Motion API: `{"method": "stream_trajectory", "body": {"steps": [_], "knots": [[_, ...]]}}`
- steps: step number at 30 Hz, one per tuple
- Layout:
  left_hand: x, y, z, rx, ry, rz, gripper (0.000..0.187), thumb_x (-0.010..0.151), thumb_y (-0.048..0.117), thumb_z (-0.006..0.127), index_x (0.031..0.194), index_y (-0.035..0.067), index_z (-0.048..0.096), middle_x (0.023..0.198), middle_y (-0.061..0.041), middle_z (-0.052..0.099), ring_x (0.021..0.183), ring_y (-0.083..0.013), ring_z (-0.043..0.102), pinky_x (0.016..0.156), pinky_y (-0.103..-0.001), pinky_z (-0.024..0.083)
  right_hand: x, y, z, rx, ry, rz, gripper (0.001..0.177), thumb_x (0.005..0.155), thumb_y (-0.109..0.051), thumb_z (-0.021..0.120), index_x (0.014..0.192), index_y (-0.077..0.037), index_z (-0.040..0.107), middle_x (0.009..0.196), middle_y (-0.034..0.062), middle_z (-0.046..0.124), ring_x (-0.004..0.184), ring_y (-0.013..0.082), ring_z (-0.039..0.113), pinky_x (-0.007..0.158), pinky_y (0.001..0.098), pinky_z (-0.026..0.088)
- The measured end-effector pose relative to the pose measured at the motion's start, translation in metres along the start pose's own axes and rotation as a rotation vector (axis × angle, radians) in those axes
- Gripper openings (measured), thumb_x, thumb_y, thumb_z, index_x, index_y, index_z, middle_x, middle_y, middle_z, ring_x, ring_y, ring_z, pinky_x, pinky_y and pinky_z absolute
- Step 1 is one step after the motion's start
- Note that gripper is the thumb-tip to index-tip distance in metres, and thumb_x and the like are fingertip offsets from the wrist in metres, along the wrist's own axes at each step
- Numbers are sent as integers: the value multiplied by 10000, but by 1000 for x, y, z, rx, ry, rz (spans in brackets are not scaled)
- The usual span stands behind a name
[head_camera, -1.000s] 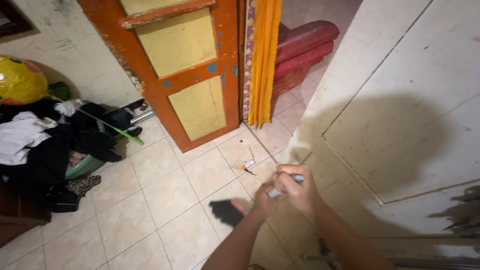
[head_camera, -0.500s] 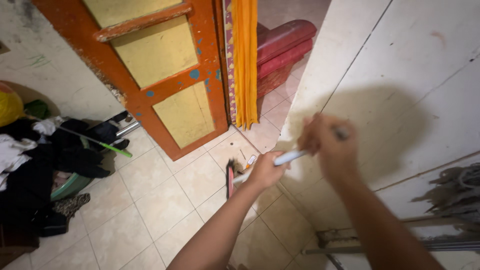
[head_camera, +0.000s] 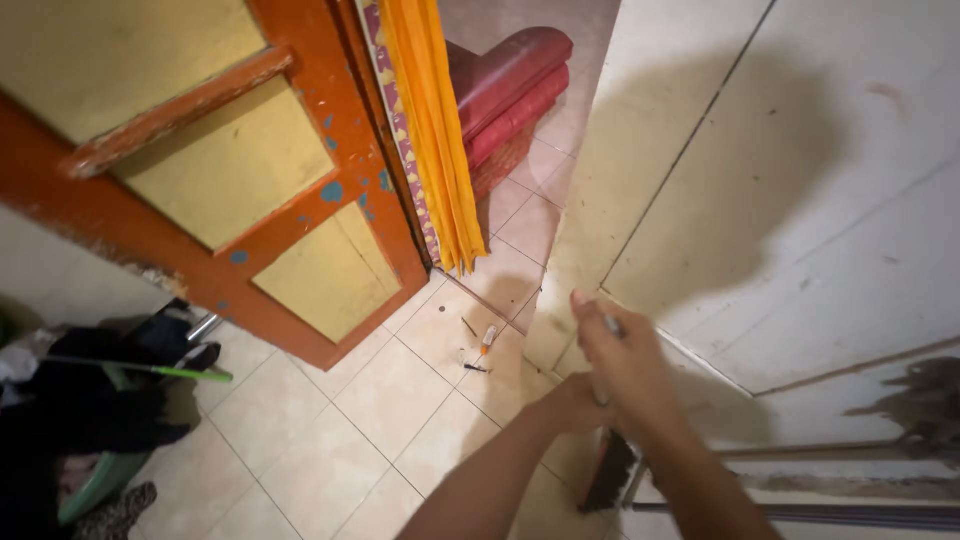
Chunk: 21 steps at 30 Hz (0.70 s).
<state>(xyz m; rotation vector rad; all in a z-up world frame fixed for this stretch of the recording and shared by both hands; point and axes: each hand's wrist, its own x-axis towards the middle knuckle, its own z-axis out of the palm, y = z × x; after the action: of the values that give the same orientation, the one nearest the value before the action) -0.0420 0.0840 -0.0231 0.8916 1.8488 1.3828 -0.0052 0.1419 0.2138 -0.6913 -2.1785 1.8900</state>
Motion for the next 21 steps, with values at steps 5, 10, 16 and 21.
{"method": "stream_trajectory", "body": {"steps": [5, 10, 16, 21], "knots": [[-13, -52, -45, -139, 149, -86, 360, 794, 247, 788, 1094, 57, 728, 988, -117, 764, 936, -206, 715, 834, -369, 566, 25, 33, 41, 344, -91, 230, 456, 957, -419, 648, 673, -80, 538, 597, -36, 378, 476, 89, 301, 386, 285, 224], [-14, -52, -120, 132, 223, -167, 247, 862, 261, 776, 951, 35, 733, 834, -139, 740, 781, -228, 721, 756, -367, 559, 53, 26, 82, 330, -33, 150, 465, 959, -433, 610, 679, -63, 584, 634, -18, 419, 534, 73, 383, 380, 269, 309], [0, -59, -183, 392, 298, -52, 182, 779, 218, 801, 894, 89, 742, 866, -146, 722, 856, -333, 690, 762, -421, 522, 74, 45, 114, 476, 27, -85, 458, 1063, -320, 542, 701, -40, 523, 679, -4, 415, 652, 97, 366, 596, 262, 315], [27, -93, -204, 418, 458, 77, 80, 837, 85, 671, 872, 105, 740, 877, -146, 692, 890, -342, 664, 762, -426, 515, 76, 60, 131, 394, 68, -227, 432, 1092, -241, 502, 714, -35, 467, 714, -9, 430, 697, 86, 357, 683, 246, 353]]}}
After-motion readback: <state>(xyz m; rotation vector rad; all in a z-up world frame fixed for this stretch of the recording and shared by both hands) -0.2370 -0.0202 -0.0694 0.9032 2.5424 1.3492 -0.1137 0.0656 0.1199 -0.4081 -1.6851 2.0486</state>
